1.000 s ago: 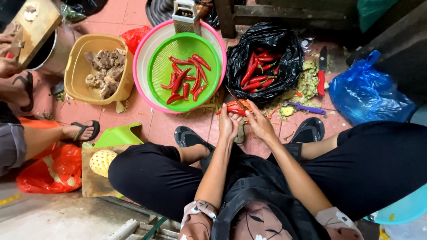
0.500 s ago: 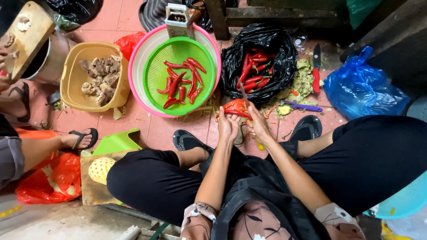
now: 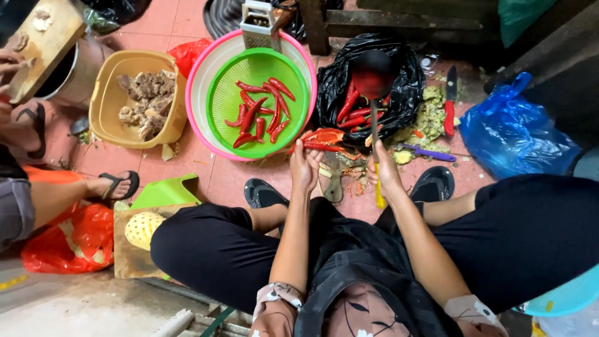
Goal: The recorder is removing the stems from red chili peppers using a knife and placing them into a colander.
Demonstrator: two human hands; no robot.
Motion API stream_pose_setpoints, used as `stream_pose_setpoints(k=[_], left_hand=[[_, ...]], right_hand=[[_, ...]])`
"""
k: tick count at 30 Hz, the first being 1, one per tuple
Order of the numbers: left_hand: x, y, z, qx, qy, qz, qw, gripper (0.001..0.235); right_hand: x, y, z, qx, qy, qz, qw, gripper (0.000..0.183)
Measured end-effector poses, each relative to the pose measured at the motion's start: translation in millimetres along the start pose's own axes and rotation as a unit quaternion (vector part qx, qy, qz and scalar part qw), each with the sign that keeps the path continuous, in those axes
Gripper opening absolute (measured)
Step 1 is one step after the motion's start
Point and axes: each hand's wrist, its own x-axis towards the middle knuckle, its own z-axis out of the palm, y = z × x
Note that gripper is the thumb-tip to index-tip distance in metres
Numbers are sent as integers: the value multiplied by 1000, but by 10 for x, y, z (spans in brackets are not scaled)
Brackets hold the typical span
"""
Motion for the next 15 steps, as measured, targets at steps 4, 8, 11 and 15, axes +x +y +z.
stream_pose_setpoints(k=[4, 8, 11, 15], left_hand=[[-191, 314, 241, 14, -47, 15, 999, 44], [-237, 177, 249, 36, -79, -22, 996, 39], [-419, 181, 478, 28, -75, -46, 996, 23], [-594, 275, 766, 13, -58, -54, 997, 21]], right_hand=[[167, 320, -75, -208, 76, -122, 968, 60], [-179, 82, 82, -389, -54, -289, 873, 51], [-338, -65, 181, -452, -75, -295, 839, 53], [-407, -150, 209, -466, -86, -255, 843, 53]])
